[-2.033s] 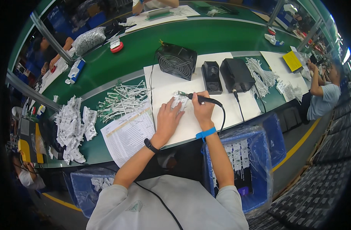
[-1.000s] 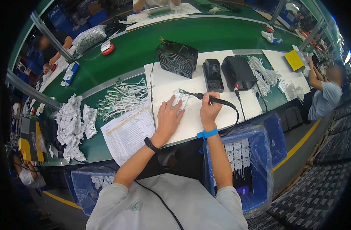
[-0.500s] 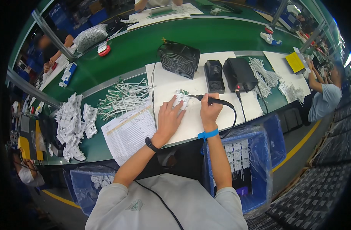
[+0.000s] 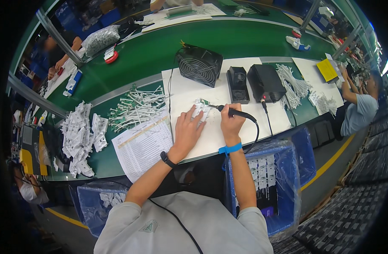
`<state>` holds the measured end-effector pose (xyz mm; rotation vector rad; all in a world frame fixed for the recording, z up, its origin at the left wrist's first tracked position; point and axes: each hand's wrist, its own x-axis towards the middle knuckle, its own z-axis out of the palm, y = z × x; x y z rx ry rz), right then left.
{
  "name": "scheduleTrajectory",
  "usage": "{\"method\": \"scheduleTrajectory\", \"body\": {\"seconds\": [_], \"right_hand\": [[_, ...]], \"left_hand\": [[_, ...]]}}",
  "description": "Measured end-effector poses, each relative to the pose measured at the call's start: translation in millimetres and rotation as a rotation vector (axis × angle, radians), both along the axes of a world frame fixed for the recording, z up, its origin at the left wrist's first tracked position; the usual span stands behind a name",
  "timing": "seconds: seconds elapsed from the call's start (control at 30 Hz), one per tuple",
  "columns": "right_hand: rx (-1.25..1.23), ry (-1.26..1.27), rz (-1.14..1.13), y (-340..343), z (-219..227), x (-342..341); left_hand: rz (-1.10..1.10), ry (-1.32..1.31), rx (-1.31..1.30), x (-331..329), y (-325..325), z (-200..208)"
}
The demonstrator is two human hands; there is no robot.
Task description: The person assembles electrical components by inserting circuit boards with wires into plastic casings, soldering the connections with a soldering iron, and placing the finished units onto the conveyor belt.
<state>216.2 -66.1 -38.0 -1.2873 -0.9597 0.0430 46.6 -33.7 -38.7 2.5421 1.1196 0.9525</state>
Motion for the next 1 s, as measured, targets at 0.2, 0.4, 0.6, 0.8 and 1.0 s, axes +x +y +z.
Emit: {"method": "scheduleTrajectory", "body": {"seconds": [0.2, 0.4, 0.6, 0.8, 1.0], "right_hand": [[0.063, 0.018, -0.023, -6.4, 2.8, 2.9], [0.109, -0.02, -0.248, 0.2, 21.5, 43.4], [0.002, -0.141, -0.302, 28.1, 48.3, 75.8], [-0.187, -0.312, -0.228, 70.6, 28.5, 95.9], [-0.256, -0.333, -0.231, 72.3, 36.5, 92.1]], "left_hand": [[-0.008, -0.008, -0.004, 0.7, 1.3, 1.2], [-0.016, -0.017, -0.031, -2.1, 0.8, 5.2], [-0.014, -0.028, -0.047, -2.7, 1.3, 4.8], [-0.035, -0.045, -0.052, -1.1, 1.0, 4.6], [-0.039, -0.063, -0.041, -4.8, 1.0, 5.5]]}}
